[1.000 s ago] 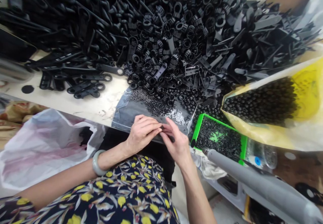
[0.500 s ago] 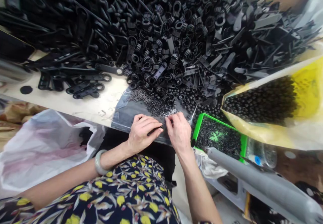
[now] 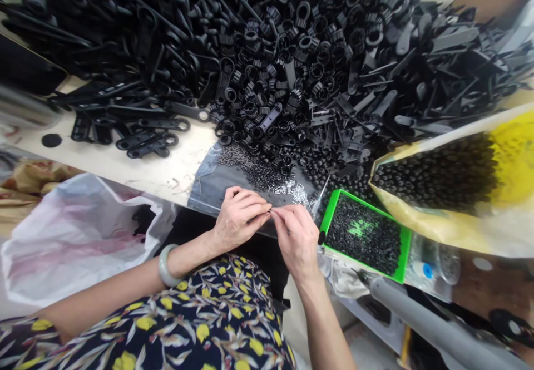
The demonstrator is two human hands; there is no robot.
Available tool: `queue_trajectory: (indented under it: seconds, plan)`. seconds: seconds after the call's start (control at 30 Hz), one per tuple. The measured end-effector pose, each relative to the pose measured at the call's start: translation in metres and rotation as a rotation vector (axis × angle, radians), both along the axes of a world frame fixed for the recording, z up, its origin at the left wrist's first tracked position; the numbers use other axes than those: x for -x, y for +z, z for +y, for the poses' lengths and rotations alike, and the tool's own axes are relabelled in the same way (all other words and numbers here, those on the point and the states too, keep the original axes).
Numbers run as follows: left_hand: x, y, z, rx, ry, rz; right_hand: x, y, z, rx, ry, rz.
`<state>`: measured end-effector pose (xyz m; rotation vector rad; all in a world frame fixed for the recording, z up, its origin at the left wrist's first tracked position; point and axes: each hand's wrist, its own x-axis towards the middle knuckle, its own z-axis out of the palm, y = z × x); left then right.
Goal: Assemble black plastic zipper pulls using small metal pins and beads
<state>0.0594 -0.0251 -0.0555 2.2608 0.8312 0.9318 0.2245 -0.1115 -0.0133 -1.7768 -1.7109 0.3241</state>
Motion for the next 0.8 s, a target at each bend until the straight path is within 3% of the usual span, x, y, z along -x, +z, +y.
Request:
queue_trajectory:
  seconds: [0.23,0.63,0.8]
  plan:
    - [0.001,0.000,-0.001,0.034,-0.015,0.025,0.006,0.007,-0.002,-0.064,0.012,-0.247]
    - [0.001,-0.003,-0.003,0.034,0.005,0.020,0.011,0.017,-0.001,0.068,0.038,-0.299]
    - [0.002,-0.007,-0.003,0.012,-0.010,0.023,0.009,0.018,0.013,0.098,0.039,-0.342]
